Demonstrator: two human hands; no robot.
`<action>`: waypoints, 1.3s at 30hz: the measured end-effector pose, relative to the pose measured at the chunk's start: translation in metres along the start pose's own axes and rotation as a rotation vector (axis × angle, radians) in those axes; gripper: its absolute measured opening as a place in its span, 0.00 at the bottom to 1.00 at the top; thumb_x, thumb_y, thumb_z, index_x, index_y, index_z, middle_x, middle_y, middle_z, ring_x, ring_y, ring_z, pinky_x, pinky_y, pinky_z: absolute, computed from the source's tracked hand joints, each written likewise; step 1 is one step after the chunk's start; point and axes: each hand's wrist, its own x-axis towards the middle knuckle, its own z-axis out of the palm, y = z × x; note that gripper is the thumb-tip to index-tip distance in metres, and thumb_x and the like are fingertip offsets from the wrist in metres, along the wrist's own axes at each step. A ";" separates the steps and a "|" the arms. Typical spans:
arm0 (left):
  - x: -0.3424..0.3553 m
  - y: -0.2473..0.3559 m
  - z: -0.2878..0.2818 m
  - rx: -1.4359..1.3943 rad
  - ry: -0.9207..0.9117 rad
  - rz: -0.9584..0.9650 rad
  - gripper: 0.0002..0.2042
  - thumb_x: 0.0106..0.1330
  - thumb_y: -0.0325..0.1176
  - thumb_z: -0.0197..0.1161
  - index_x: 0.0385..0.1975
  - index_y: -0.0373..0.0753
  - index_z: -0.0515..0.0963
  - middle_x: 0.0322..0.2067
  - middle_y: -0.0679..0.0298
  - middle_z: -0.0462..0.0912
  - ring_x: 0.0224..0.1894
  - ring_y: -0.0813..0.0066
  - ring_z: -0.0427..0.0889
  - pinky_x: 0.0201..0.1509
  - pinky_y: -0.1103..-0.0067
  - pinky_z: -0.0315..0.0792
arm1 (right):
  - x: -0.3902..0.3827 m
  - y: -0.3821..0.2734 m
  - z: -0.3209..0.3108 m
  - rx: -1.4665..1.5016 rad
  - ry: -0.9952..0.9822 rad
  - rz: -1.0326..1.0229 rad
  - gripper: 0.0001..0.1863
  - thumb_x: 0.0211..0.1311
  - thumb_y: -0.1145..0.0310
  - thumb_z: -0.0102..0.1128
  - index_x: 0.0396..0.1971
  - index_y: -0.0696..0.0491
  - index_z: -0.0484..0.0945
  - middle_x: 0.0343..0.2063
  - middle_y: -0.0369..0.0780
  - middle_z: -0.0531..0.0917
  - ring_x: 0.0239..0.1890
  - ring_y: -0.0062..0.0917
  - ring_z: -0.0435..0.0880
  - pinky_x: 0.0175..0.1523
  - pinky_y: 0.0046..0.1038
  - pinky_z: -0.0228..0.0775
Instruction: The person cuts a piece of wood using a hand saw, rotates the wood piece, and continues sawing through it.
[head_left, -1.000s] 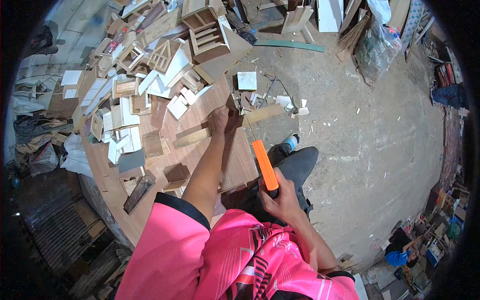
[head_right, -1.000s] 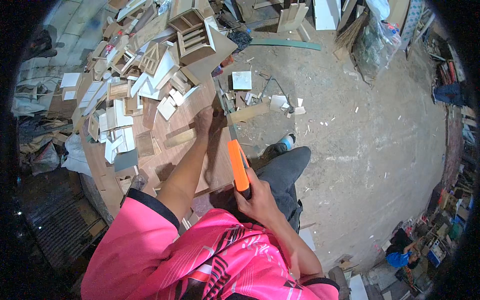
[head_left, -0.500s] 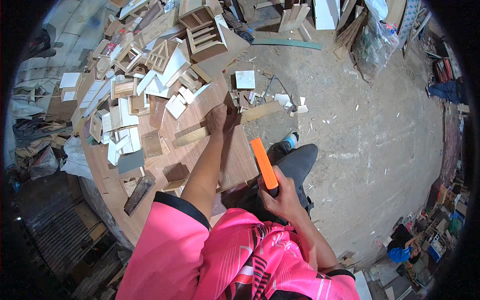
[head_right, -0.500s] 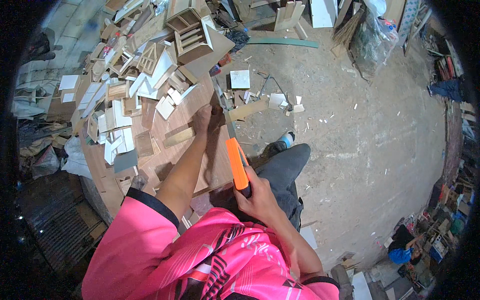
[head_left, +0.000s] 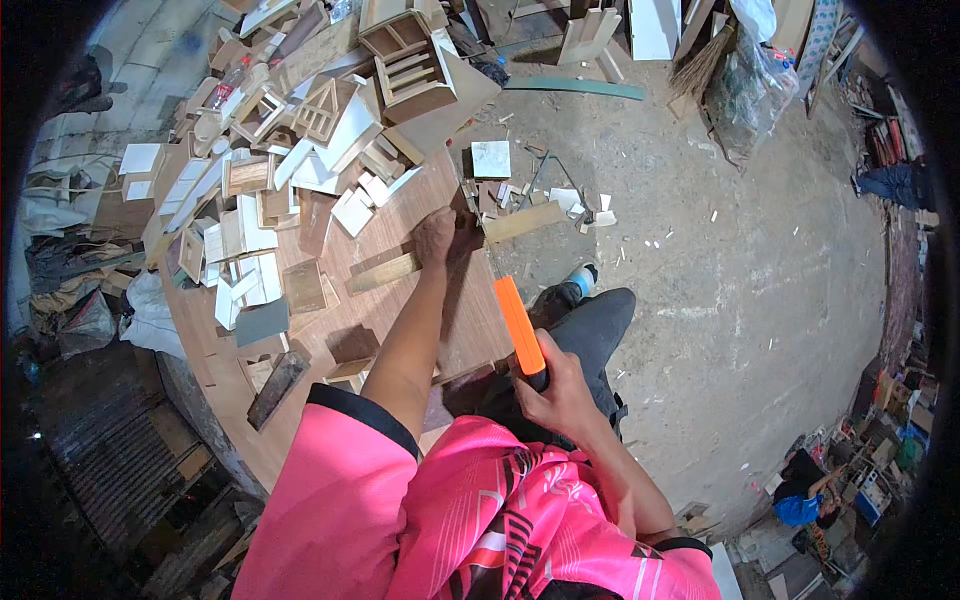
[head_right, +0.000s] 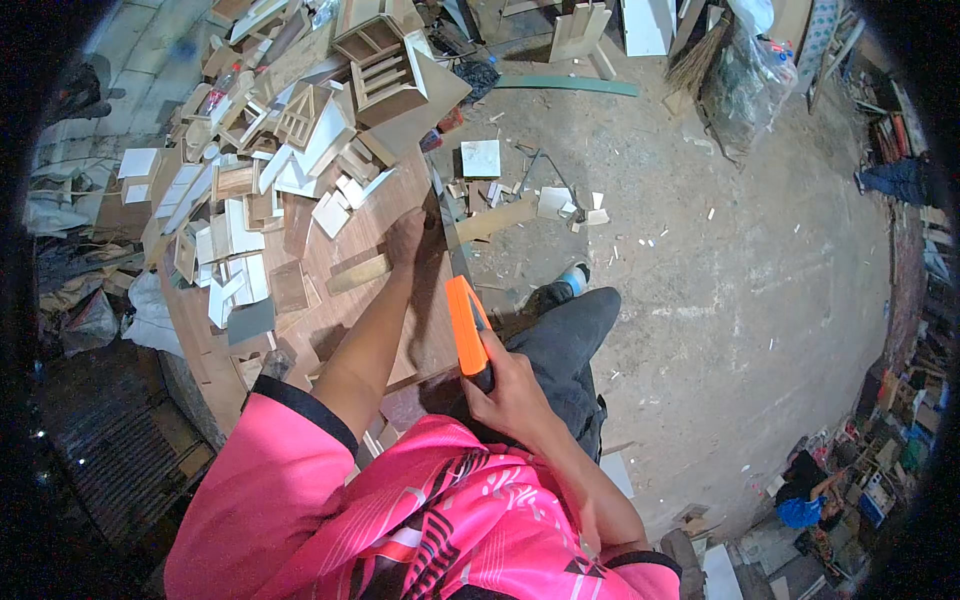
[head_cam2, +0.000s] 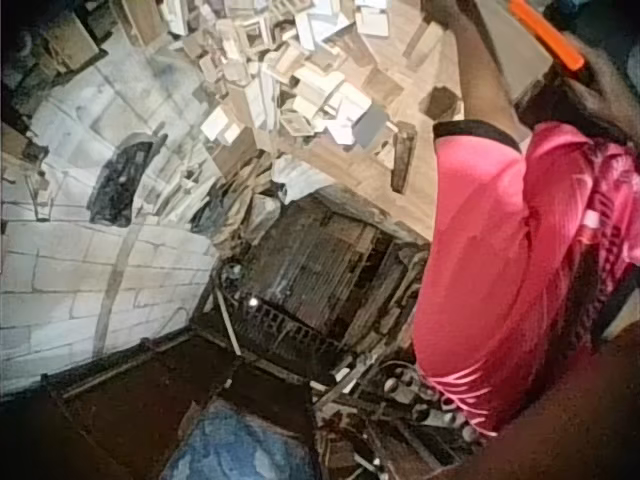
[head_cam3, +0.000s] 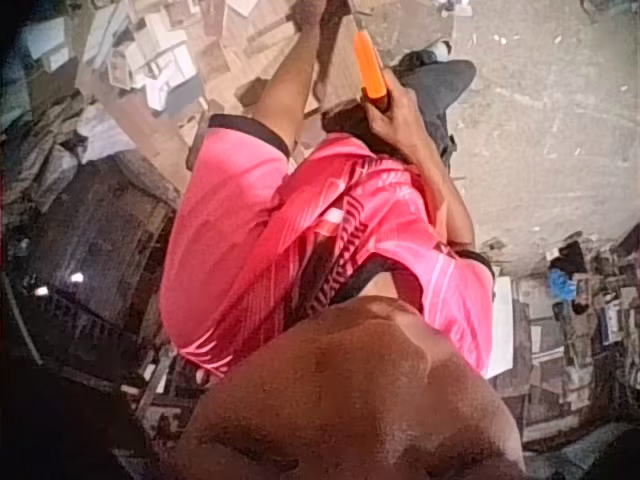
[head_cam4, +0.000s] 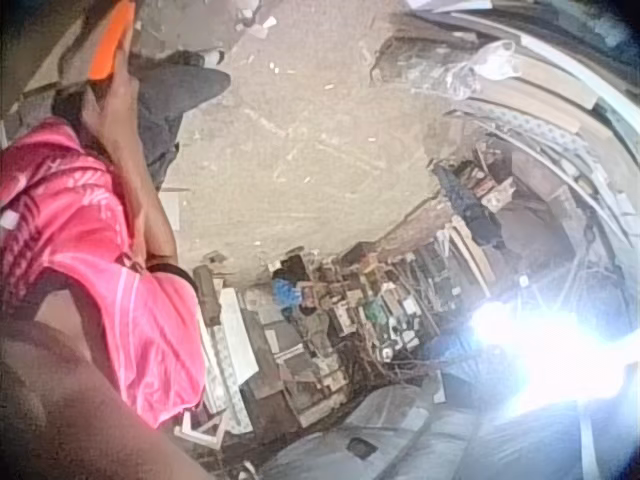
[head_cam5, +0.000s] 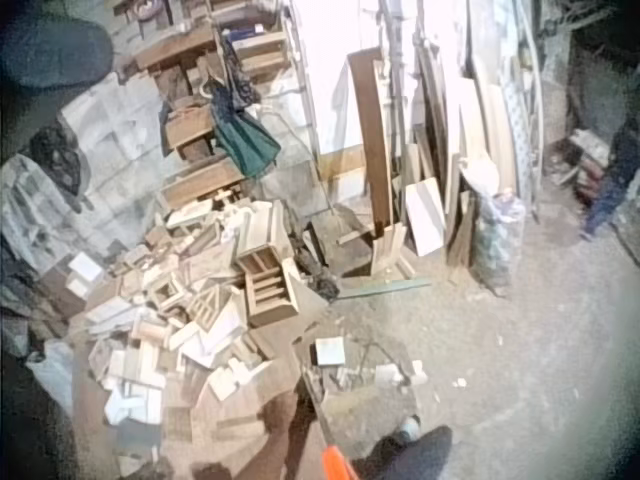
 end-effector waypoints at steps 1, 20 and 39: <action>0.000 0.003 -0.005 -0.011 -0.010 0.028 0.12 0.62 0.38 0.53 0.21 0.38 0.72 0.25 0.52 0.78 0.32 0.54 0.80 0.33 0.62 0.72 | 0.001 -0.001 0.001 0.000 -0.001 0.000 0.10 0.52 0.81 0.58 0.33 0.58 0.69 0.19 0.47 0.73 0.21 0.39 0.78 0.29 0.28 0.68; -0.003 0.052 -0.046 -0.168 -0.046 0.123 0.22 0.62 0.51 0.56 0.18 0.36 0.76 0.19 0.55 0.74 0.27 0.54 0.78 0.33 0.63 0.69 | 0.008 -0.058 -0.001 -0.069 -0.014 0.147 0.21 0.50 0.81 0.59 0.44 0.59 0.63 0.20 0.56 0.75 0.28 0.55 0.79 0.28 0.39 0.69; -0.009 0.050 -0.043 -0.090 -0.005 0.034 0.16 0.53 0.47 0.64 0.15 0.41 0.78 0.17 0.58 0.77 0.23 0.58 0.79 0.30 0.66 0.73 | 0.059 -0.004 0.020 -0.129 0.019 0.193 0.10 0.55 0.78 0.55 0.37 0.59 0.69 0.18 0.47 0.72 0.20 0.31 0.74 0.31 0.29 0.67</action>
